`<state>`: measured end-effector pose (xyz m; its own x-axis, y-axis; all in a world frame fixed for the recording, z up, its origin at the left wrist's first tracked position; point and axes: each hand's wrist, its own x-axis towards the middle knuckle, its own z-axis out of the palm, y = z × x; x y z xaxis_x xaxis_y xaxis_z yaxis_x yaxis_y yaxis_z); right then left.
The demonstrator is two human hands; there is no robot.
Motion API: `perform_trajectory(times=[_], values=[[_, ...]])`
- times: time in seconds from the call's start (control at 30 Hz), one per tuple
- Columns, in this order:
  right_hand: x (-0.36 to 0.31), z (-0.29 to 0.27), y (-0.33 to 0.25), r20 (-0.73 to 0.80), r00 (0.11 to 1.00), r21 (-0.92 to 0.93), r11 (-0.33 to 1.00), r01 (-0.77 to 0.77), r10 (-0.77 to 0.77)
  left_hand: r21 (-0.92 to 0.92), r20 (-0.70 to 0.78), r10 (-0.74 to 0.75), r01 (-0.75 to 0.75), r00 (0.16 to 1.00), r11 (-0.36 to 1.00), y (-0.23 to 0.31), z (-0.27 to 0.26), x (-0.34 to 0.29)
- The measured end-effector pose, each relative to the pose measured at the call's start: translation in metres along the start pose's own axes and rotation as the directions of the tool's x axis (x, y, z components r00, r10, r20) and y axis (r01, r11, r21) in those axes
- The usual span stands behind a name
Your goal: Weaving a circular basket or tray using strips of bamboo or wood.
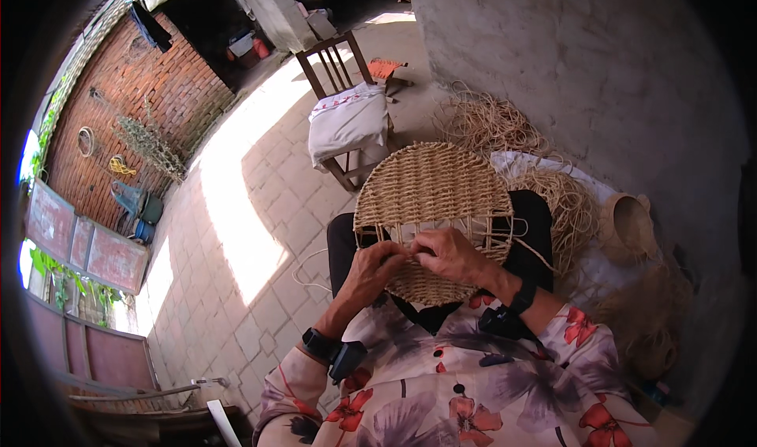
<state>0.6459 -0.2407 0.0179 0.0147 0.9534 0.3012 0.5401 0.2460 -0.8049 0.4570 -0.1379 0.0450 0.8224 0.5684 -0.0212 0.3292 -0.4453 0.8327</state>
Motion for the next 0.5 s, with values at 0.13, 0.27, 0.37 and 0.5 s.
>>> perform_trajectory(times=[0.13, 0.27, 0.37, 0.5], values=[[0.000, -0.001, -0.004, 0.013, 1.000, 0.011, 1.000, 0.004, -0.004, -0.020, -0.033, 0.003, -0.004, 0.999, 1.000, 0.002, 0.000, -0.003], [0.000, -0.004, -0.006, 0.016, 1.000, 0.056, 0.998, 0.023, -0.024, -0.010, 0.011, 0.025, -0.025, 1.000, 1.000, 0.003, 0.000, 0.000], [0.000, -0.004, -0.002, 0.037, 0.996, 0.024, 0.996, 0.084, -0.085, 0.007, 0.047, 0.048, -0.048, 0.998, 0.999, 0.004, 0.000, 0.001], [-0.003, 0.005, 0.005, -0.003, 0.990, -0.116, 0.983, 0.140, -0.142, 0.076, 0.142, 0.036, -0.047, 0.989, 0.996, 0.001, -0.002, 0.006]])
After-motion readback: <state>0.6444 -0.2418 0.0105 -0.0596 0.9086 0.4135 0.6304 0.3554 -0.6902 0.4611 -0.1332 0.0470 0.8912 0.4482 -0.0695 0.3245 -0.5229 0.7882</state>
